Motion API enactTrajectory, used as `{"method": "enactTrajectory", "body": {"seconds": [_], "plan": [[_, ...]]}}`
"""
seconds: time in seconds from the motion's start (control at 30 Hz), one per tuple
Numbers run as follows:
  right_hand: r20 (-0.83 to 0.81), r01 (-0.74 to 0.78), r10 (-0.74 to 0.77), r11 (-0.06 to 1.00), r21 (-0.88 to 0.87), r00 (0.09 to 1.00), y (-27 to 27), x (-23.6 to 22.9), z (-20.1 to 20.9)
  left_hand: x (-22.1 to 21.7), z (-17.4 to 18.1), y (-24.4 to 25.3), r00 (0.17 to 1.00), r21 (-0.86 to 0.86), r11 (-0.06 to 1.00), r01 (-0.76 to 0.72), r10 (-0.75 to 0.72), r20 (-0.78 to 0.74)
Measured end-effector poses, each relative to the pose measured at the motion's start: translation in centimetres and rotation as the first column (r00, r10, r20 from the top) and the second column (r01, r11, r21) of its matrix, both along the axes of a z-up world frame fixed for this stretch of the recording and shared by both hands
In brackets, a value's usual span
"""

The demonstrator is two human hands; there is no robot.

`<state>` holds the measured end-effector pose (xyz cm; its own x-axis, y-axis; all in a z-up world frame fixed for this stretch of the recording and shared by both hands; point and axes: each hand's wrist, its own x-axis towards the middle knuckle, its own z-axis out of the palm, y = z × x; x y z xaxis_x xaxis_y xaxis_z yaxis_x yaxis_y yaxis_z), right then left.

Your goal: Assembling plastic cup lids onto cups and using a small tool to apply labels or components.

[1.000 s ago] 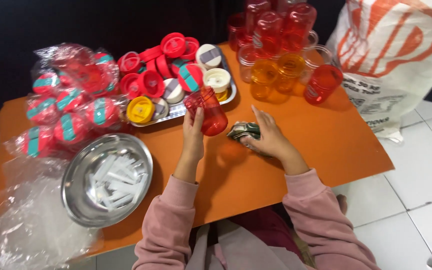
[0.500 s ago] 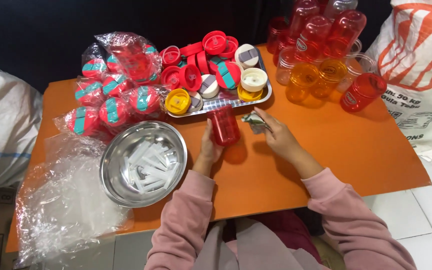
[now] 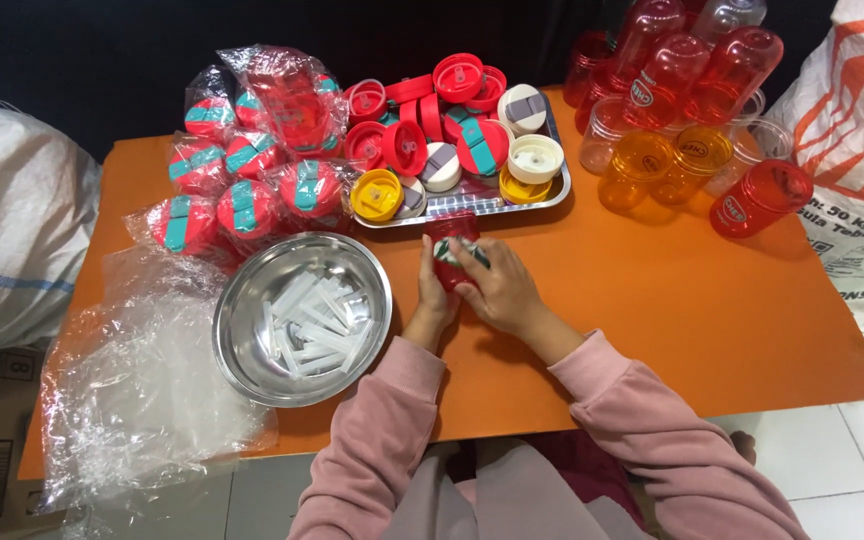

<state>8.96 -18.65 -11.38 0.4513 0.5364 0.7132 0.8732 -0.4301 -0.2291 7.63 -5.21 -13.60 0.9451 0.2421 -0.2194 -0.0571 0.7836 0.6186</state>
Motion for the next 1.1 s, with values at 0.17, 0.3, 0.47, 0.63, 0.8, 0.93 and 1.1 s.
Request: {"method": "enactTrajectory", "body": {"seconds": [0.17, 0.3, 0.47, 0.63, 0.8, 0.93, 1.1], "plan": [[0.082, -0.017, 0.016, 1.000, 0.019, 0.997, 0.5, -0.9, -0.4, -0.4, 1.3, 0.0, 0.999, -0.031, 0.999, 0.032, -0.032, -0.006], [0.028, 0.017, -0.020, 0.993, 0.116, 0.999, 0.5, 1.0, -0.6, -0.4, -0.3, 0.2, 0.997, 0.018, 0.997, 0.080, -0.080, 0.003], [-0.015, 0.058, -0.057, 0.990, 0.127, 0.998, 0.0, 0.9, -0.9, -0.2, -1.3, 0.1, 0.998, 0.131, 0.989, 0.066, -0.069, 0.014], [0.053, 0.048, -0.050, 0.998, 0.041, 0.997, 0.8, -1.3, -1.2, -0.3, 0.7, -0.9, 0.997, 0.060, 0.996, 0.069, -0.066, -0.047], [0.017, 0.049, -0.050, 0.994, 0.096, 0.999, 0.5, -0.2, -0.5, 0.6, -2.2, 0.2, 0.994, 0.147, 0.983, 0.107, -0.101, -0.046], [-0.030, 0.055, -0.051, 0.987, 0.153, 0.998, 0.0, 0.2, -0.4, -0.5, 0.8, 0.0, 0.992, 0.158, 0.980, 0.124, -0.119, -0.042], [0.086, 0.002, -0.013, 0.992, 0.125, 0.996, 0.5, -1.1, -0.6, -0.2, -0.4, -0.5, 0.992, 0.182, 0.976, 0.120, -0.110, -0.063]]}}
